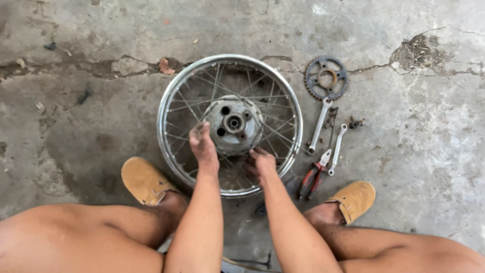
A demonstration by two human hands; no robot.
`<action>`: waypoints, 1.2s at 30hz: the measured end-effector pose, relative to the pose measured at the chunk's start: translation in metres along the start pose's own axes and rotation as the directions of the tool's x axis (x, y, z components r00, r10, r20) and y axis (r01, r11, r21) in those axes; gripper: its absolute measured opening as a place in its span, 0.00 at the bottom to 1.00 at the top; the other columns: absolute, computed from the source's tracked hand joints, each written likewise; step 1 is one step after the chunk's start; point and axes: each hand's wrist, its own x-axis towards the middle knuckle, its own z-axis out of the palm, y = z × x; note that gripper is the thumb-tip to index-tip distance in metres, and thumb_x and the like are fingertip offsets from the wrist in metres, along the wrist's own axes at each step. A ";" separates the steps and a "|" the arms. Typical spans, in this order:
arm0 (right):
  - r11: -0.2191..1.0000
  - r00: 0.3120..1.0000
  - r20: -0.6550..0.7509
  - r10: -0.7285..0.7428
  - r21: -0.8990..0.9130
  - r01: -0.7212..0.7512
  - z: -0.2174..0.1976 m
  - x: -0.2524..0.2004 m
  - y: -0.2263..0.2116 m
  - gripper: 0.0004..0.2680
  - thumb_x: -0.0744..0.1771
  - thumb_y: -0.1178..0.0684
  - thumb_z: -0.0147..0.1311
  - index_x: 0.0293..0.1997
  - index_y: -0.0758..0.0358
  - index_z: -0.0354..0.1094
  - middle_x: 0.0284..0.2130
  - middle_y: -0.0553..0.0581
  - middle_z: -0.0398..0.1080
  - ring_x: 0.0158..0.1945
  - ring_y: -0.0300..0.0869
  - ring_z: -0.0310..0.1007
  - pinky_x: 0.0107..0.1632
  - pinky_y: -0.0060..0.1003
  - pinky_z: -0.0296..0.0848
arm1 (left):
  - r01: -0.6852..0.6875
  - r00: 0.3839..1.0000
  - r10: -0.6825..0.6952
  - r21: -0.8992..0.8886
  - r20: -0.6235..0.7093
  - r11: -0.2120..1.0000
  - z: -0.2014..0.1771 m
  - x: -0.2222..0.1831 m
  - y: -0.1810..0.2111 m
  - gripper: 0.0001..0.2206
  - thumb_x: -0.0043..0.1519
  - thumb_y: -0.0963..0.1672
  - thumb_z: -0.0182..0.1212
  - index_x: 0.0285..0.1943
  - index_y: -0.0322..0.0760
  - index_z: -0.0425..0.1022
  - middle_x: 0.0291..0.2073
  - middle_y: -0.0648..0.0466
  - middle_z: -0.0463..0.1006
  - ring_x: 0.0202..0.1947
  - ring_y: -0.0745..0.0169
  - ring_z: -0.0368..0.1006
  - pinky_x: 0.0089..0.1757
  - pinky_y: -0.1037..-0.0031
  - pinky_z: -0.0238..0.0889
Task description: Checking and adjusting the tension of spokes on a motorcycle wheel rim
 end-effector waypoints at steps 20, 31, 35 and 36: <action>0.967 0.913 -0.378 -0.152 0.134 0.216 -0.132 0.066 0.050 0.09 0.68 0.53 0.54 0.47 0.68 0.73 0.29 0.68 0.76 0.23 0.54 0.78 0.20 0.45 0.77 | -0.306 0.918 -0.003 0.716 0.396 0.628 -0.028 -0.129 -0.023 0.21 0.61 0.60 0.57 0.37 0.48 0.83 0.31 0.48 0.84 0.42 0.43 0.81 0.43 0.54 0.71; 0.943 0.797 -0.509 -0.325 -0.242 0.230 -0.172 0.109 0.033 0.10 0.64 0.51 0.65 0.44 0.68 0.78 0.30 0.68 0.78 0.32 0.55 0.81 0.28 0.48 0.79 | -0.599 0.587 -0.368 0.692 0.721 0.403 0.070 -0.209 -0.003 0.16 0.62 0.54 0.55 0.54 0.59 0.83 0.44 0.52 0.86 0.51 0.47 0.80 0.52 0.55 0.73; 0.826 0.722 -0.476 -0.502 -0.510 0.238 -0.194 0.127 0.023 0.11 0.63 0.49 0.66 0.47 0.60 0.79 0.35 0.65 0.79 0.44 0.58 0.80 0.45 0.50 0.78 | -0.541 0.553 -0.412 0.688 0.725 0.484 0.103 -0.230 -0.006 0.20 0.64 0.49 0.52 0.65 0.49 0.76 0.51 0.41 0.82 0.55 0.37 0.77 0.56 0.49 0.70; 0.801 0.714 -0.428 -0.554 -0.509 0.316 -0.195 0.125 0.016 0.12 0.63 0.53 0.66 0.50 0.61 0.78 0.38 0.67 0.79 0.46 0.59 0.79 0.48 0.51 0.78 | -0.519 0.568 -0.406 0.694 0.716 0.499 0.106 -0.228 -0.013 0.23 0.64 0.49 0.50 0.69 0.47 0.73 0.54 0.37 0.81 0.57 0.35 0.76 0.57 0.47 0.68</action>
